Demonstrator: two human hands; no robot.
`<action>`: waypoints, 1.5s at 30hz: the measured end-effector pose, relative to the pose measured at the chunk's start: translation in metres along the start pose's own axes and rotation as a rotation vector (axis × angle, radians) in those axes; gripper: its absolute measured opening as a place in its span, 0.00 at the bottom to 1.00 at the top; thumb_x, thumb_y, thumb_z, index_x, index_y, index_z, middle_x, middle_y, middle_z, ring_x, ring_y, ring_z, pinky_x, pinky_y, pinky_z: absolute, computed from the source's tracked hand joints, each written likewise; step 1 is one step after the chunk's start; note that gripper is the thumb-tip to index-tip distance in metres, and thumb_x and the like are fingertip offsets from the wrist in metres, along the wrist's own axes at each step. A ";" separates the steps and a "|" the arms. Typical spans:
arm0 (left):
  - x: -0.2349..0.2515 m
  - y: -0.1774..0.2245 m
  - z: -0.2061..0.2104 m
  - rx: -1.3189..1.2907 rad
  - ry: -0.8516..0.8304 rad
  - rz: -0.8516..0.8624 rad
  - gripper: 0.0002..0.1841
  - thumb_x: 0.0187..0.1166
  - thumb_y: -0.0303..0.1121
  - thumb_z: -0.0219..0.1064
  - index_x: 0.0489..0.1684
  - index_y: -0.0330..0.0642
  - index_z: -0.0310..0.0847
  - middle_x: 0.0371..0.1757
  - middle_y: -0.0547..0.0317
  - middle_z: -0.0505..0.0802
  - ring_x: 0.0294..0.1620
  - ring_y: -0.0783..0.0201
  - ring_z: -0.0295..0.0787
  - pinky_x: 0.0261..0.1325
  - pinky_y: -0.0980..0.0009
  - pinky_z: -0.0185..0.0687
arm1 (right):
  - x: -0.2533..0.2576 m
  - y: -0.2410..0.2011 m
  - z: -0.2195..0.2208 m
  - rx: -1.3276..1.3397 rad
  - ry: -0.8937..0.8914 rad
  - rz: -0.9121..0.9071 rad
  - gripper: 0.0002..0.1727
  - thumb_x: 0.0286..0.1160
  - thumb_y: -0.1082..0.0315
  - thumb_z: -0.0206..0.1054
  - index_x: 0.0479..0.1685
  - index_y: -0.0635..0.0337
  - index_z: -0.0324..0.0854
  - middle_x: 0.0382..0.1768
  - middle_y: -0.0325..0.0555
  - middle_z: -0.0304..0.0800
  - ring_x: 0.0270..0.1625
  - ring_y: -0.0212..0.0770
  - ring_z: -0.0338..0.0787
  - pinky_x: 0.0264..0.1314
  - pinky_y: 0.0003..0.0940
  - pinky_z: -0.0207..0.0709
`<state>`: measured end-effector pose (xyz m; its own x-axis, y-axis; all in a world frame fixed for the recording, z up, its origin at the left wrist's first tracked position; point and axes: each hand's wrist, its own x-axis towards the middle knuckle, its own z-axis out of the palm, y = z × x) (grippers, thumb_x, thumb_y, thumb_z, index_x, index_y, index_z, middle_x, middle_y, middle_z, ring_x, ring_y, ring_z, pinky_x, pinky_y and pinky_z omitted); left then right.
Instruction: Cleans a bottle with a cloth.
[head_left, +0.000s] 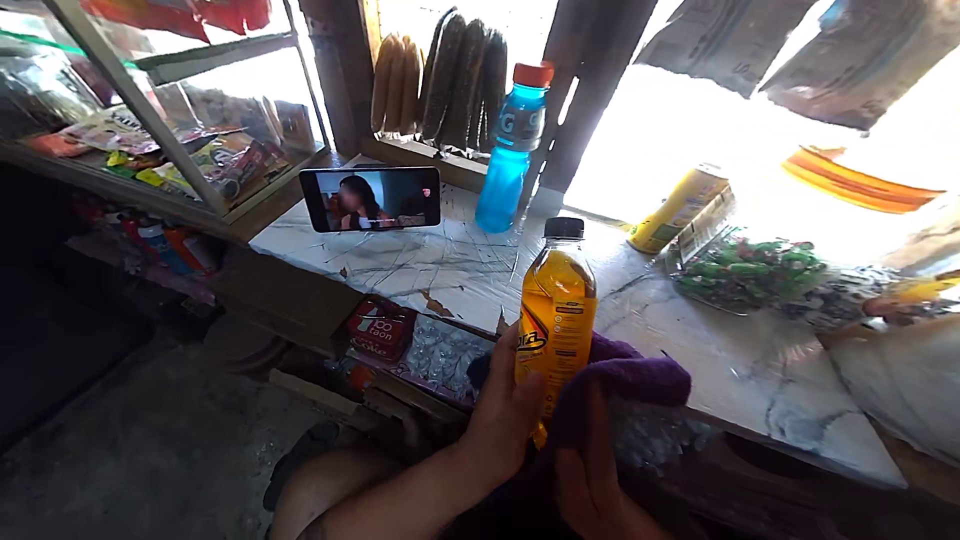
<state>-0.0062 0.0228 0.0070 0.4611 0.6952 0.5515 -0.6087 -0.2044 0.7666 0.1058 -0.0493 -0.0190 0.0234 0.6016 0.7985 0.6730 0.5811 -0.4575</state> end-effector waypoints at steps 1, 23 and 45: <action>0.000 0.001 -0.001 0.058 -0.006 0.031 0.44 0.91 0.56 0.48 0.85 0.19 0.38 0.74 0.51 0.79 0.72 0.80 0.78 0.78 0.76 0.74 | 0.000 -0.001 0.000 -0.022 0.002 -0.016 0.32 0.95 0.47 0.37 0.96 0.39 0.41 0.92 0.28 0.52 0.89 0.19 0.54 0.92 0.25 0.48; -0.003 -0.006 0.010 -0.270 -0.249 0.011 0.39 0.91 0.48 0.54 0.89 0.29 0.43 0.76 0.55 0.80 0.72 0.74 0.80 0.77 0.69 0.76 | 0.027 -0.020 -0.046 0.291 -0.023 0.097 0.33 0.93 0.46 0.45 0.95 0.27 0.43 0.91 0.14 0.51 0.89 0.18 0.55 0.93 0.25 0.47; -0.008 -0.007 0.017 0.026 -0.161 0.165 0.33 0.91 0.38 0.52 0.89 0.27 0.48 0.83 0.40 0.72 0.82 0.66 0.71 0.85 0.65 0.65 | 0.029 -0.023 -0.045 -0.252 -0.050 -0.112 0.25 0.95 0.54 0.42 0.86 0.40 0.69 0.88 0.18 0.62 0.89 0.17 0.54 0.92 0.23 0.45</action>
<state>0.0055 0.0067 0.0031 0.4550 0.5324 0.7138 -0.6688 -0.3249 0.6687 0.1245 -0.0696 0.0323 -0.0941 0.5709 0.8156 0.8320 0.4950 -0.2505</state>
